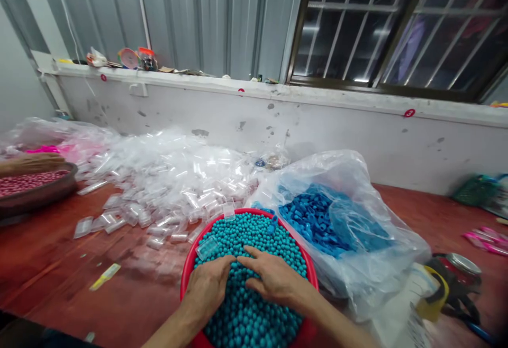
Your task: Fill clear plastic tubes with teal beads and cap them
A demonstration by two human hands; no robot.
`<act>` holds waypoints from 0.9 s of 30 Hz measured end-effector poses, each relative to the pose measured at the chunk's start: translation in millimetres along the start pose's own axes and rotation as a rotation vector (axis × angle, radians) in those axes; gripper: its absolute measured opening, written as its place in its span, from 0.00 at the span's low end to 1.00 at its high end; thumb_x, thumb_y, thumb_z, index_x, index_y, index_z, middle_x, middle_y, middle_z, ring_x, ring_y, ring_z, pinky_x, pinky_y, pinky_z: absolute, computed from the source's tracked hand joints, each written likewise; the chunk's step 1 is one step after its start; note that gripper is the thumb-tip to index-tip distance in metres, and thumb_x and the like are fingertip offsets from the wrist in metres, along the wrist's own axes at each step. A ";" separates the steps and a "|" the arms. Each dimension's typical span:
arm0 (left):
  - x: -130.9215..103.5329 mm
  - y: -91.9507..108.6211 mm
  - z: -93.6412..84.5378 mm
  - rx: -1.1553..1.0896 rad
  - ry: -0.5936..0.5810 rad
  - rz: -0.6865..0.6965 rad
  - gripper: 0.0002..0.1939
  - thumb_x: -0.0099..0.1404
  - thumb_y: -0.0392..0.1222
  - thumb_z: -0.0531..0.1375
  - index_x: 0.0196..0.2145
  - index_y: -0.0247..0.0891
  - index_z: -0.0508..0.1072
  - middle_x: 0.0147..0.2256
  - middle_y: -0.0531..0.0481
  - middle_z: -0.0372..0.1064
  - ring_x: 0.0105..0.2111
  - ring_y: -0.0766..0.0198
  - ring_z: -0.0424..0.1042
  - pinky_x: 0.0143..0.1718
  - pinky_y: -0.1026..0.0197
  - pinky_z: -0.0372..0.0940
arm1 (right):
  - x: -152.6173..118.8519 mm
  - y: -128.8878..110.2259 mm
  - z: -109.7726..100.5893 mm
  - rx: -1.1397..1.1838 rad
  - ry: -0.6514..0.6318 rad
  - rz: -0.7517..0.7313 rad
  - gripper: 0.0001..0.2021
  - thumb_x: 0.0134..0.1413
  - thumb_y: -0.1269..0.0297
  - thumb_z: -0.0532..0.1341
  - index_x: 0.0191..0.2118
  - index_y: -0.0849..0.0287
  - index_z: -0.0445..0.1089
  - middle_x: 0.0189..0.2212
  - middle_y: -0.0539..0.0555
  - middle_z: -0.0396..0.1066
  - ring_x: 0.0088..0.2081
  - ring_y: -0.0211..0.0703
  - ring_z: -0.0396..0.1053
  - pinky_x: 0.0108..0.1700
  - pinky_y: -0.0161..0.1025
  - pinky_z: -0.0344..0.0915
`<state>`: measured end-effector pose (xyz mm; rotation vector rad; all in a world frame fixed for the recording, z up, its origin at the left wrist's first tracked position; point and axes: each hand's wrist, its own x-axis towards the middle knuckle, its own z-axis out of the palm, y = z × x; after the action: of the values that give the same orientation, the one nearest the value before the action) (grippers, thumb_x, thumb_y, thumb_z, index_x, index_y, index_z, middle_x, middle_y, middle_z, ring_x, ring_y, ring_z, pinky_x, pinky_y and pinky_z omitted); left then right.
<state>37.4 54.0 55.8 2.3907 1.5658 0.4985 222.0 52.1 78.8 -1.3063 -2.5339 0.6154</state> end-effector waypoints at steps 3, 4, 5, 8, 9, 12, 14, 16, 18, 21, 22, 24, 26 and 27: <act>34.1 -6.6 -13.9 0.052 0.115 0.009 0.19 0.65 0.42 0.42 0.46 0.40 0.68 0.42 0.44 0.70 0.42 0.57 0.69 0.44 0.55 0.62 | 18.0 10.8 -14.8 -0.107 0.141 0.054 0.16 0.56 0.59 0.52 0.49 0.51 0.65 0.42 0.55 0.69 0.44 0.49 0.66 0.45 0.44 0.62; 50.6 -11.4 -16.8 0.092 0.149 -0.007 0.19 0.65 0.43 0.43 0.48 0.39 0.65 0.45 0.42 0.68 0.45 0.54 0.67 0.47 0.53 0.59 | 26.5 18.8 -18.1 -0.139 0.205 0.086 0.16 0.56 0.57 0.52 0.48 0.52 0.66 0.42 0.56 0.69 0.45 0.50 0.65 0.46 0.45 0.61; 68.2 -17.3 -18.5 0.128 0.165 -0.043 0.21 0.64 0.44 0.45 0.53 0.37 0.61 0.49 0.40 0.64 0.49 0.51 0.63 0.49 0.50 0.56 | 35.3 28.8 -20.3 -0.167 0.270 0.107 0.17 0.55 0.56 0.53 0.48 0.53 0.66 0.45 0.57 0.67 0.48 0.51 0.62 0.48 0.46 0.58; 115.0 -36.8 -16.2 0.127 0.099 -0.140 0.28 0.62 0.47 0.48 0.56 0.30 0.54 0.54 0.33 0.57 0.54 0.47 0.57 0.50 0.47 0.54 | 56.3 63.1 -18.8 -0.160 0.356 0.228 0.23 0.55 0.54 0.54 0.54 0.60 0.60 0.55 0.63 0.56 0.56 0.54 0.52 0.55 0.50 0.50; 124.8 -41.9 -13.2 0.112 0.062 -0.138 0.27 0.63 0.47 0.47 0.56 0.30 0.55 0.53 0.34 0.59 0.52 0.49 0.59 0.50 0.50 0.55 | 60.1 72.9 -15.5 -0.150 0.344 0.247 0.23 0.55 0.55 0.52 0.54 0.62 0.60 0.55 0.64 0.56 0.56 0.54 0.53 0.55 0.51 0.49; 130.5 -47.9 -1.9 0.081 -0.008 -0.093 0.24 0.64 0.47 0.44 0.55 0.33 0.58 0.52 0.39 0.61 0.51 0.55 0.62 0.49 0.54 0.56 | 61.2 89.1 -0.5 -0.117 0.301 0.244 0.23 0.56 0.55 0.52 0.53 0.64 0.62 0.54 0.64 0.58 0.57 0.54 0.51 0.57 0.49 0.47; 119.6 -44.3 3.7 0.078 -0.018 -0.057 0.24 0.64 0.47 0.44 0.55 0.37 0.57 0.54 0.42 0.60 0.53 0.54 0.59 0.52 0.51 0.53 | 56.7 89.4 8.9 -0.084 0.282 0.219 0.23 0.55 0.56 0.53 0.53 0.64 0.61 0.55 0.63 0.56 0.58 0.52 0.49 0.58 0.48 0.46; 105.2 -37.9 5.9 0.077 -0.035 -0.018 0.23 0.63 0.47 0.47 0.55 0.41 0.58 0.55 0.45 0.59 0.55 0.52 0.55 0.55 0.48 0.48 | 51.3 85.7 14.4 -0.048 0.261 0.188 0.23 0.54 0.56 0.54 0.54 0.60 0.60 0.56 0.61 0.56 0.58 0.51 0.49 0.58 0.48 0.46; 92.7 -32.0 6.2 0.065 -0.077 0.019 0.23 0.62 0.45 0.49 0.55 0.44 0.58 0.55 0.49 0.58 0.57 0.52 0.52 0.56 0.46 0.46 | 46.5 81.2 15.8 -0.008 0.249 0.160 0.22 0.52 0.57 0.57 0.53 0.55 0.62 0.55 0.58 0.57 0.58 0.51 0.50 0.58 0.50 0.46; 80.9 -26.9 8.0 0.015 -0.137 0.054 0.24 0.60 0.40 0.50 0.55 0.43 0.57 0.56 0.49 0.57 0.58 0.51 0.48 0.56 0.45 0.45 | 41.7 74.4 14.0 0.066 0.298 0.123 0.25 0.48 0.60 0.60 0.54 0.55 0.60 0.54 0.57 0.59 0.56 0.52 0.53 0.57 0.53 0.46; 78.7 -25.9 9.5 -0.005 -0.139 0.058 0.26 0.59 0.38 0.50 0.56 0.42 0.56 0.56 0.48 0.56 0.58 0.51 0.48 0.56 0.44 0.45 | 40.9 71.9 12.8 0.090 0.323 0.104 0.28 0.47 0.61 0.61 0.55 0.57 0.58 0.54 0.59 0.59 0.56 0.52 0.53 0.56 0.52 0.47; 76.2 -23.5 13.1 -0.048 -0.120 0.073 0.28 0.58 0.35 0.51 0.57 0.40 0.54 0.55 0.46 0.57 0.58 0.52 0.50 0.56 0.45 0.45 | 41.4 66.7 9.5 0.126 0.352 0.058 0.32 0.45 0.64 0.62 0.58 0.60 0.53 0.55 0.60 0.58 0.55 0.51 0.54 0.56 0.50 0.49; 75.0 -20.1 16.3 -0.108 -0.100 0.095 0.30 0.57 0.33 0.51 0.58 0.40 0.53 0.53 0.46 0.61 0.55 0.54 0.55 0.55 0.47 0.47 | 44.3 62.3 4.3 0.156 0.351 0.034 0.30 0.45 0.67 0.61 0.57 0.61 0.54 0.52 0.61 0.60 0.53 0.50 0.56 0.54 0.49 0.51; 74.7 -18.0 17.1 -0.142 -0.093 0.103 0.31 0.56 0.33 0.52 0.58 0.40 0.52 0.51 0.46 0.63 0.53 0.56 0.58 0.55 0.49 0.49 | 46.4 60.8 1.1 0.170 0.348 0.034 0.28 0.46 0.69 0.60 0.55 0.60 0.57 0.50 0.60 0.63 0.51 0.50 0.58 0.53 0.48 0.52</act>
<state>56.8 129.4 44.6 2.3590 1.3285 0.4937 238.6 121.0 50.1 -1.2734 -2.1368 0.5431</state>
